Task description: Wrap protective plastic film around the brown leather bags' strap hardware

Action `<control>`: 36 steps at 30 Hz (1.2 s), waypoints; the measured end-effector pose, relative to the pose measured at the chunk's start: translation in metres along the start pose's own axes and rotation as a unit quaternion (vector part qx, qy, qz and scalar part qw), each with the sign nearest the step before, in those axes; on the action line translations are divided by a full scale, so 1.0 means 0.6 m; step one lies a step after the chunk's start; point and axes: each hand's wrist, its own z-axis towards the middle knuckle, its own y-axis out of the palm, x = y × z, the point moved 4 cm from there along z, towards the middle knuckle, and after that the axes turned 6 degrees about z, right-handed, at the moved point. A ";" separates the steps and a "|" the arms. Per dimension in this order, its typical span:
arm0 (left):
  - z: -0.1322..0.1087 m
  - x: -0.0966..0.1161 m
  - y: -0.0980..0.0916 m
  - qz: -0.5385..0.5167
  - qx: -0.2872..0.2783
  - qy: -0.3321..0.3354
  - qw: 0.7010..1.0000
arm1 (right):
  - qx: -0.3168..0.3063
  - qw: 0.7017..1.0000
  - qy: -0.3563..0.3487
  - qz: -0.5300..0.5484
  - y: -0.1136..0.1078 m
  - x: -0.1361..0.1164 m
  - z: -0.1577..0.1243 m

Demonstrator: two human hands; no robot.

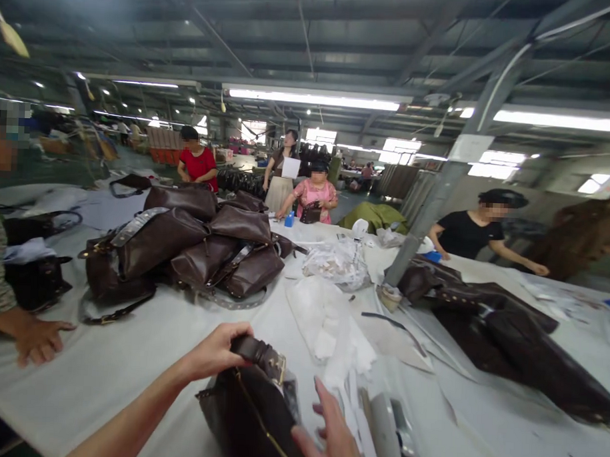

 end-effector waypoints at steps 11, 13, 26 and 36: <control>-0.057 0.045 0.001 0.113 -0.062 -0.031 0.991 | 0.060 0.992 0.036 0.103 0.030 -0.169 0.083; -0.062 0.058 -0.001 0.124 -0.077 -0.039 0.988 | 0.046 0.991 0.021 0.125 0.025 -0.175 0.086; -0.064 0.080 0.067 0.081 0.048 0.116 0.989 | 0.027 0.894 0.136 0.426 0.029 -0.167 0.086; -0.075 0.080 0.070 0.161 0.064 0.058 0.983 | 0.052 0.985 0.016 0.161 -0.011 -0.212 0.074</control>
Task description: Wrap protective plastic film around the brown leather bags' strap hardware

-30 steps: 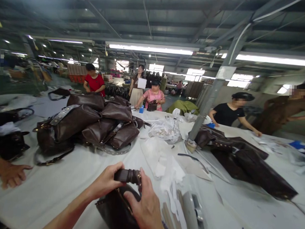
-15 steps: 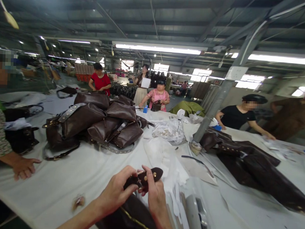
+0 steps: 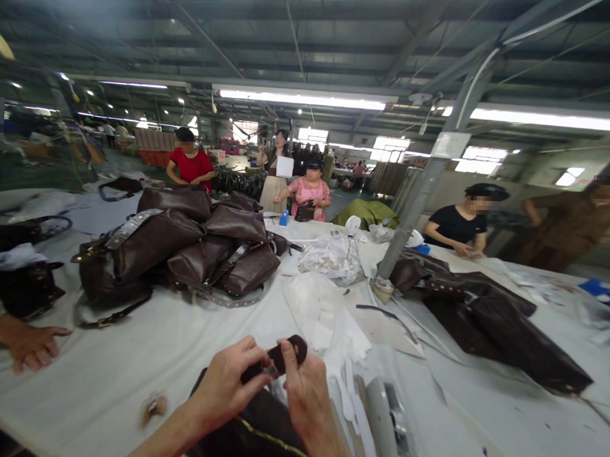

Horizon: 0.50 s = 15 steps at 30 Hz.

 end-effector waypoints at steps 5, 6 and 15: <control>0.005 -0.005 -0.010 -0.209 -0.010 0.011 0.978 | -0.079 0.992 -0.027 0.092 -0.003 0.010 0.005; 0.006 -0.008 -0.011 -0.256 -0.012 0.014 0.966 | -0.112 0.990 -0.040 0.078 0.000 0.012 0.006; 0.016 -0.035 -0.045 -0.561 0.062 -0.042 0.824 | -0.168 0.952 -0.116 -0.230 0.058 0.137 0.009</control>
